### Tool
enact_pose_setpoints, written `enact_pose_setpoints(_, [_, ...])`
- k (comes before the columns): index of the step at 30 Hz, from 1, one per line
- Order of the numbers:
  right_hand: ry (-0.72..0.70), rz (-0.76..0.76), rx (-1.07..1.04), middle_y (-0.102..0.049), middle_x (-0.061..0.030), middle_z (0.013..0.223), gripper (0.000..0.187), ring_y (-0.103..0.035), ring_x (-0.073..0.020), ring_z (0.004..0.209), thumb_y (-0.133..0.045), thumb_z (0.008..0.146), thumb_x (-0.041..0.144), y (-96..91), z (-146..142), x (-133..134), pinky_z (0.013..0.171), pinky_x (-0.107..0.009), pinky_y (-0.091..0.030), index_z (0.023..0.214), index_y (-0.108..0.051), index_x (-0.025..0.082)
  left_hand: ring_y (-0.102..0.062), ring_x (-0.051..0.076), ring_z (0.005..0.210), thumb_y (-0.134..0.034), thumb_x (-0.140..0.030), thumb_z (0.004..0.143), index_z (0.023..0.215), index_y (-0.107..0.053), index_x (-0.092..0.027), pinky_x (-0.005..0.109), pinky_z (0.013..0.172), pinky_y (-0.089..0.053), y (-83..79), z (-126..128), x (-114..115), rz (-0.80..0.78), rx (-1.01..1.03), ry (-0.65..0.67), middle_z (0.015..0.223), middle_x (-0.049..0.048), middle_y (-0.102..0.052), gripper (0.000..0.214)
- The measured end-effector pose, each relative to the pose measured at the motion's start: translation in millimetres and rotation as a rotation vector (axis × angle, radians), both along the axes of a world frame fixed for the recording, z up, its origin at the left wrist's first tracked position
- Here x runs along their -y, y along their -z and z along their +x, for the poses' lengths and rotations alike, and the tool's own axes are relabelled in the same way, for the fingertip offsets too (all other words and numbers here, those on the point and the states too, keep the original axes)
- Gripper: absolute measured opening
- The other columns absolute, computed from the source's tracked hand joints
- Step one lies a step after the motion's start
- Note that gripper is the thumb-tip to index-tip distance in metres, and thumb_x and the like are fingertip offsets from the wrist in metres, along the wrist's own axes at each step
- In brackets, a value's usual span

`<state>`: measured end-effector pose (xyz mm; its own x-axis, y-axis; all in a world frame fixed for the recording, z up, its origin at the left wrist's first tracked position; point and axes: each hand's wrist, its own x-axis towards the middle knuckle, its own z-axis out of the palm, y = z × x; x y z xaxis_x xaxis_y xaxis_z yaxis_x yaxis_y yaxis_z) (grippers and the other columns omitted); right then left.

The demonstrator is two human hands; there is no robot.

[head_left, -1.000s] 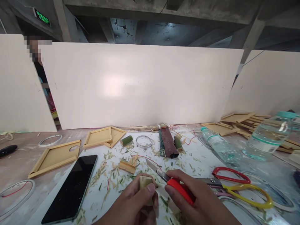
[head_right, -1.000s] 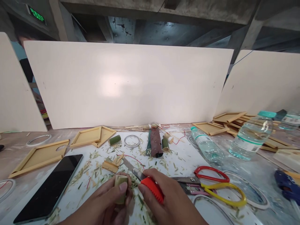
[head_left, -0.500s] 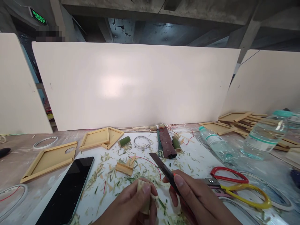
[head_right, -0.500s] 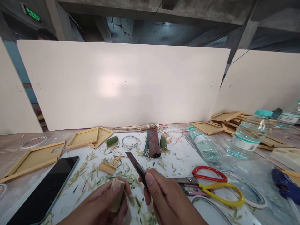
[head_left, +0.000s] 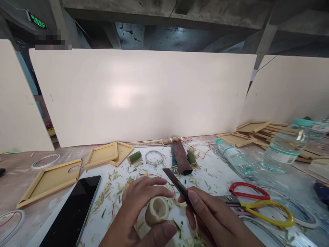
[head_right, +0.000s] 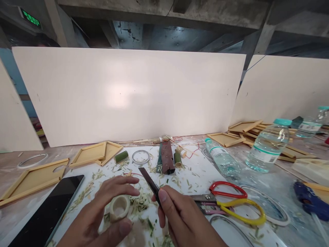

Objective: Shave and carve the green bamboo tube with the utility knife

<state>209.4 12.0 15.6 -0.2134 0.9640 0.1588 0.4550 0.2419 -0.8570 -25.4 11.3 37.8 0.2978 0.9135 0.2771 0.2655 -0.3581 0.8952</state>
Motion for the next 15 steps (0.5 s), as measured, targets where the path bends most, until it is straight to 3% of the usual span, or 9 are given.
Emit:
enact_pose_setpoints(5, [-0.014, -0.053, -0.023, -0.052, 0.0039, 0.057, 0.060, -0.058, -0.0204, 0.060, -0.035, 0.107, 0.073, 7.6, 0.2, -1.1, 0.063, -0.029, -0.047, 0.073, -0.056, 0.028, -0.062, 0.027, 0.136, -0.076, -0.045, 0.093, 0.134, -0.070, -0.043, 0.031, 0.112, -0.046, 0.7, -0.4, 0.2, -0.025, -0.002, -0.015, 0.137, 0.0006, -0.074, 0.042])
enact_pose_setpoints(9, [0.003, -0.073, -0.038, -0.053, 0.0030, 0.055, 0.061, -0.057, -0.0215, 0.058, -0.037, 0.105, 0.076, 10.6, -0.7, -0.6, 0.061, -0.030, -0.047, 0.073, -0.059, 0.028, -0.066, 0.023, 0.129, -0.081, -0.044, 0.089, 0.116, -0.064, -0.035, 0.027, 0.100, -0.051, 1.0, 9.6, 10.0, -0.174, 0.201, -0.072, 0.130, 0.0023, -0.078, 0.033])
enact_pose_setpoints(12, [0.021, -0.073, -0.056, -0.050, 0.0040, 0.052, 0.061, -0.055, -0.0206, 0.055, -0.039, 0.105, 0.075, 13.0, -1.5, -1.0, 0.058, -0.029, -0.046, 0.073, -0.061, 0.028, -0.071, 0.020, 0.108, -0.084, -0.047, 0.086, 0.110, -0.061, -0.030, 0.029, 0.096, -0.052, -1.4, 14.0, 12.3, -0.277, 0.321, -0.001, 0.118, 0.0048, -0.080, 0.037])
enact_pose_setpoints(15, [0.010, -0.045, -0.045, -0.052, 0.0033, 0.055, 0.061, -0.057, -0.0201, 0.058, -0.040, 0.105, 0.074, 11.5, -1.8, -1.7, 0.060, -0.028, -0.047, 0.072, -0.059, 0.028, -0.069, 0.017, 0.086, -0.082, -0.056, 0.087, 0.117, -0.061, -0.026, 0.026, 0.076, -0.052, -4.6, 14.0, 7.7, -0.384, 0.416, 0.085, 0.104, 0.0057, -0.079, 0.047])
